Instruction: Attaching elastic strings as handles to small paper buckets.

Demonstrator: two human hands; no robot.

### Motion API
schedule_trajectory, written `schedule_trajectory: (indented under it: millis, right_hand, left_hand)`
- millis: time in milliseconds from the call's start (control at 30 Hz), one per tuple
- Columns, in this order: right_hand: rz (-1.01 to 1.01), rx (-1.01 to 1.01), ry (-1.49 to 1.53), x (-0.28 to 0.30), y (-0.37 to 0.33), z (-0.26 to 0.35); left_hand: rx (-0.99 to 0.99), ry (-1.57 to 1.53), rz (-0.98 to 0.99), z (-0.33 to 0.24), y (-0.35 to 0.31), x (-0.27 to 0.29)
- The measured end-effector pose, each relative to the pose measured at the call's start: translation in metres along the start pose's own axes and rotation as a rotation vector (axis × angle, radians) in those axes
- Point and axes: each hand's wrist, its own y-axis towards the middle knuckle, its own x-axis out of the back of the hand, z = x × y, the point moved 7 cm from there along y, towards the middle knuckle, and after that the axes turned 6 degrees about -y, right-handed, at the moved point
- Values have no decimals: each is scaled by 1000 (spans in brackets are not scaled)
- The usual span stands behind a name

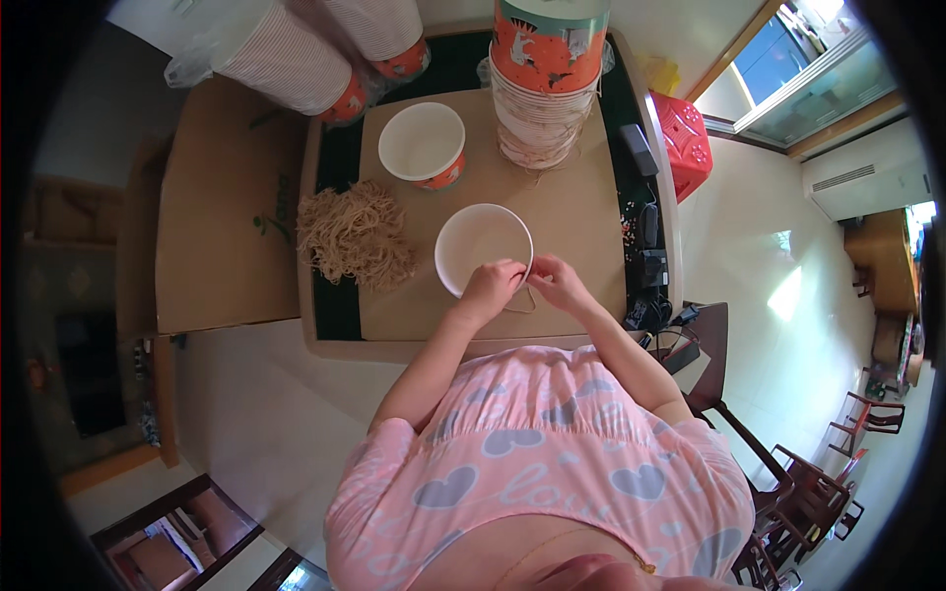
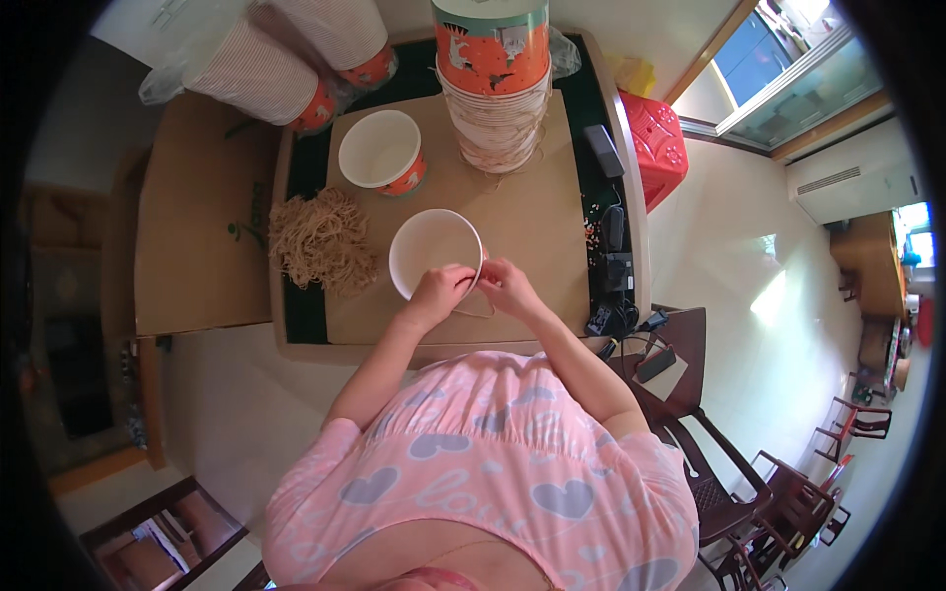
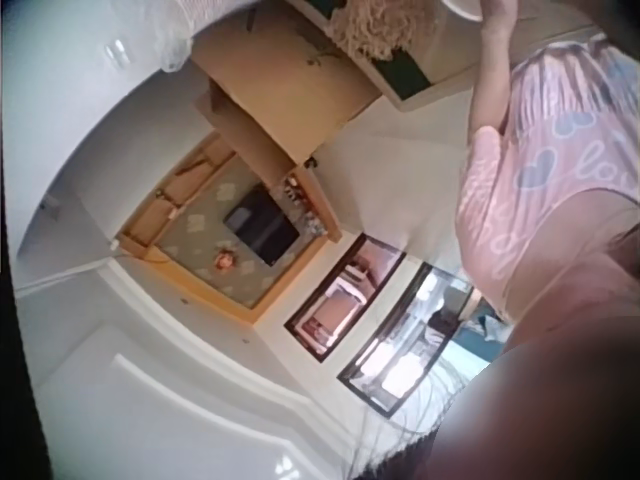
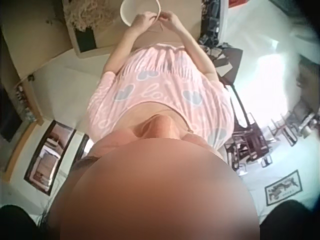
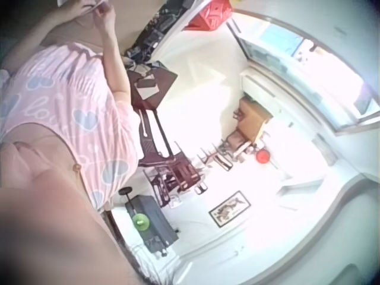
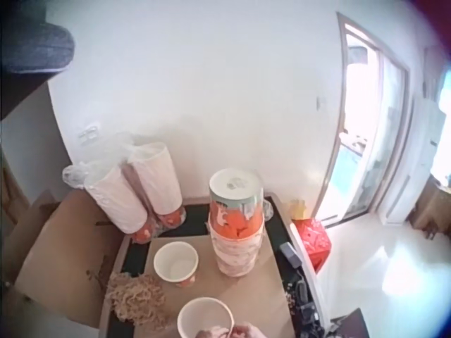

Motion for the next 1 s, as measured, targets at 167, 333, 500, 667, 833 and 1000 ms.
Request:
schedule_trajectory:
  millis: [167,333,500,667,833,1000]
  right_hand:
    - [21,-27,49,1,-2,-16]
    - [60,-143,-9,1,-22,-6]
    - [121,106,-336,-20,-52,76]
    - [116,226,-242,-13,-37,105]
    - [-16,264,-315,24,12,70]
    - [90,301,-572,11,16,53]
  left_hand:
    - [0,81,40,2,4,-11]
    - [64,-83,-102,21,4,-13]
    - [585,-645,51,56,1,-35]
    - [932,-1058,54,68,-14,-49]
    - [804,-1057,111,77,-21,-55]
    - [579,-945,-42,59,-10,-43]
